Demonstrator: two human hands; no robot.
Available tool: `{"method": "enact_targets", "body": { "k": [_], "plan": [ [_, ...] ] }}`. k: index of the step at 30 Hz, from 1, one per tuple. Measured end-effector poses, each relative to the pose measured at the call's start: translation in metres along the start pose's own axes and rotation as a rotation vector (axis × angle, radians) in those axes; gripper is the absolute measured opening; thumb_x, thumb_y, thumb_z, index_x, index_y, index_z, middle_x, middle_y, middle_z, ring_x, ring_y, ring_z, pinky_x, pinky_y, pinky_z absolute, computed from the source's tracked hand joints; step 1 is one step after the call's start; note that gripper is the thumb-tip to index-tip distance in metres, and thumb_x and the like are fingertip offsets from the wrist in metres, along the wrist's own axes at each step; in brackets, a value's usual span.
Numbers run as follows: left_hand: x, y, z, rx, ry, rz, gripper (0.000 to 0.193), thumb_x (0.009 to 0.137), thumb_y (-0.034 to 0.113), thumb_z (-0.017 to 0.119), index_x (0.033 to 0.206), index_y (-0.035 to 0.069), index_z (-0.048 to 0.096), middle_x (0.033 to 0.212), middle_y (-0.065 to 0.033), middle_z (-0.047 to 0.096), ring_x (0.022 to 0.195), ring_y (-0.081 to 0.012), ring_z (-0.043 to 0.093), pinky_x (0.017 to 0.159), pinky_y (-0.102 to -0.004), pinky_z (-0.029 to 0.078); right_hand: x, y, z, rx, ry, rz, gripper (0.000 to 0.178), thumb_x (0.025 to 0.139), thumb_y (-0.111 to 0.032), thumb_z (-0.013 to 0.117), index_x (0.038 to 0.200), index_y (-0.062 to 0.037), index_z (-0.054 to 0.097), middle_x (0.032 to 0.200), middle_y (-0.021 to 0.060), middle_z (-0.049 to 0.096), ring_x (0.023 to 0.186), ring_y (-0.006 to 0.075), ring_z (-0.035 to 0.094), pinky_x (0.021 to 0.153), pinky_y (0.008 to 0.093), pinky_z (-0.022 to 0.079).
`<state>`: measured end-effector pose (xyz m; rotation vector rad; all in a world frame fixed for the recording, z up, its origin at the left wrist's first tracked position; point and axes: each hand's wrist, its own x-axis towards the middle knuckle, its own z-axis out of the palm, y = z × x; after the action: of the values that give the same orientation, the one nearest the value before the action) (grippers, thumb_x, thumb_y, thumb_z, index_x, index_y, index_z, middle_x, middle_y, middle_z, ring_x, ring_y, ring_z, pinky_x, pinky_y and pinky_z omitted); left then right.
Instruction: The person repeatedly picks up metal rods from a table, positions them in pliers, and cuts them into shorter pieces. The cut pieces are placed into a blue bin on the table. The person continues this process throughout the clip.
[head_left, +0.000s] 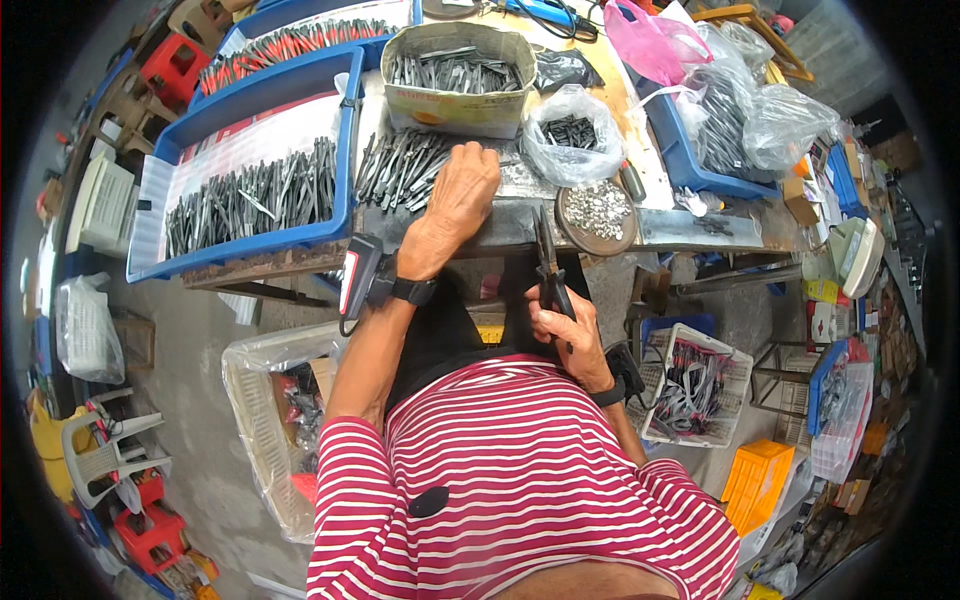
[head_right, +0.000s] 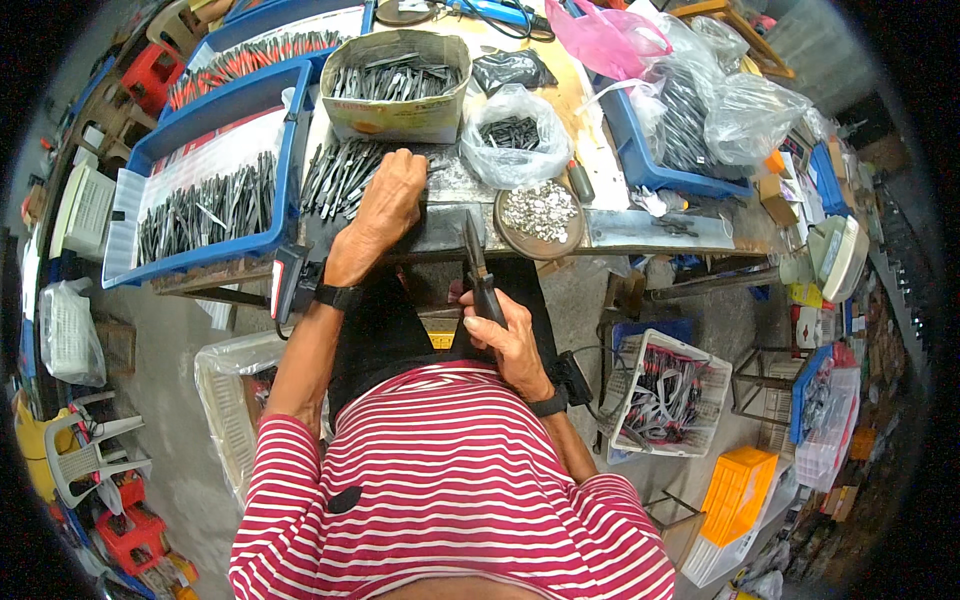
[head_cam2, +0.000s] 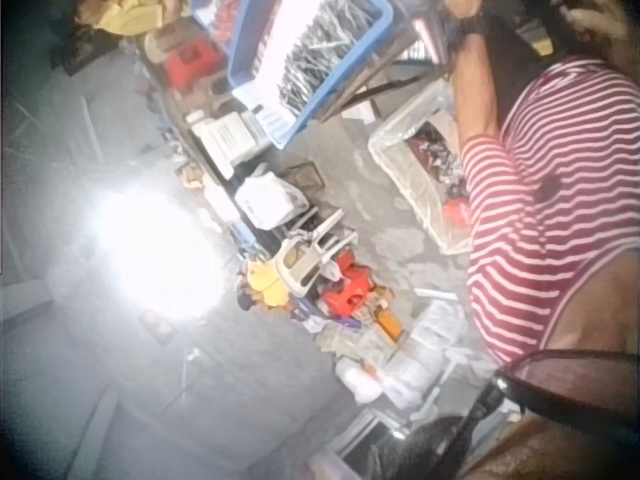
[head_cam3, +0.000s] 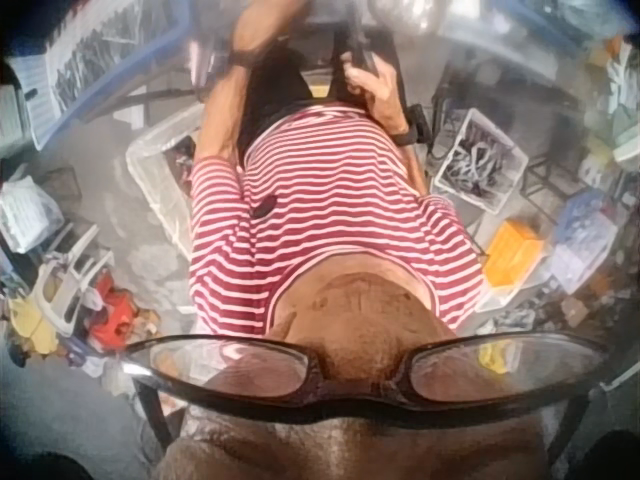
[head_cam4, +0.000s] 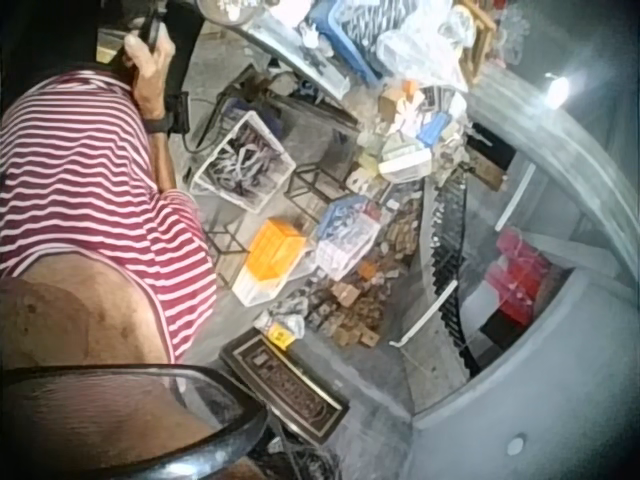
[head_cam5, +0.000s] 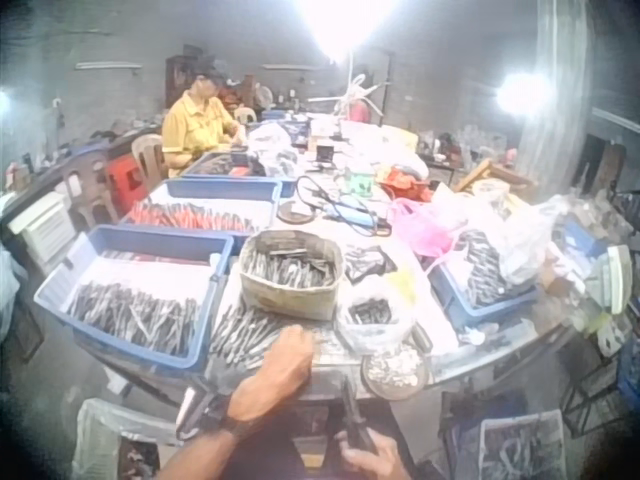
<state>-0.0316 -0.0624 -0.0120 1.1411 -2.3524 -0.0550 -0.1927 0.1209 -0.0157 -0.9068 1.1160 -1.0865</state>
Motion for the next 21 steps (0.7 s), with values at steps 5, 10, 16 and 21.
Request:
{"method": "enact_targets", "body": {
  "k": [5,10,16,21],
  "plan": [
    [-0.009,0.007,-0.028,-0.471,0.334,-0.209,0.013,0.085,0.001,0.06,0.096,-0.005,0.059,0.085,-0.0131,0.061,0.065,-0.0222,0.055,0.062,-0.0331,0.046,0.006,-0.007,0.001,-0.435,0.102,-0.226,0.041,0.08,-0.025,0.067,0.108,0.0017,0.055,0.081,0.0032,0.052,0.069,0.0098,0.048,0.059,0.0241,0.038],
    [-0.036,0.028,-0.051,-1.568,0.203,-0.62,0.011,0.09,0.011,0.061,0.097,0.003,0.064,0.075,0.0036,0.056,0.061,-0.0046,0.044,0.054,-0.0185,0.033,0.011,-0.008,0.011,-0.711,0.243,-0.521,0.044,0.076,-0.016,0.072,0.111,0.0029,0.052,0.085,0.0066,0.048,0.068,0.0137,0.047,0.057,0.0266,0.039],
    [-0.051,0.038,-0.051,-2.008,0.075,-0.678,0.011,0.09,0.011,0.06,0.096,0.003,0.063,0.078,0.0011,0.06,0.06,-0.0056,0.045,0.054,-0.0196,0.033,0.015,-0.015,0.017,-0.953,0.315,-0.727,0.051,0.067,-0.008,0.074,0.112,0.0018,0.051,0.088,0.0164,0.052,0.073,0.03,0.057,0.064,0.0381,0.047],
    [-0.057,0.042,-0.046,-2.021,0.08,-0.684,0.011,0.088,0.009,0.06,0.097,0.003,0.061,0.08,0.0001,0.062,0.064,-0.0056,0.049,0.055,-0.0189,0.034,0.015,-0.014,0.017,-1.022,0.374,-0.783,0.052,0.068,-0.007,0.075,0.113,0.0007,0.051,0.09,0.0164,0.053,0.077,0.0324,0.056,0.068,0.0391,0.045]
  ]
}}
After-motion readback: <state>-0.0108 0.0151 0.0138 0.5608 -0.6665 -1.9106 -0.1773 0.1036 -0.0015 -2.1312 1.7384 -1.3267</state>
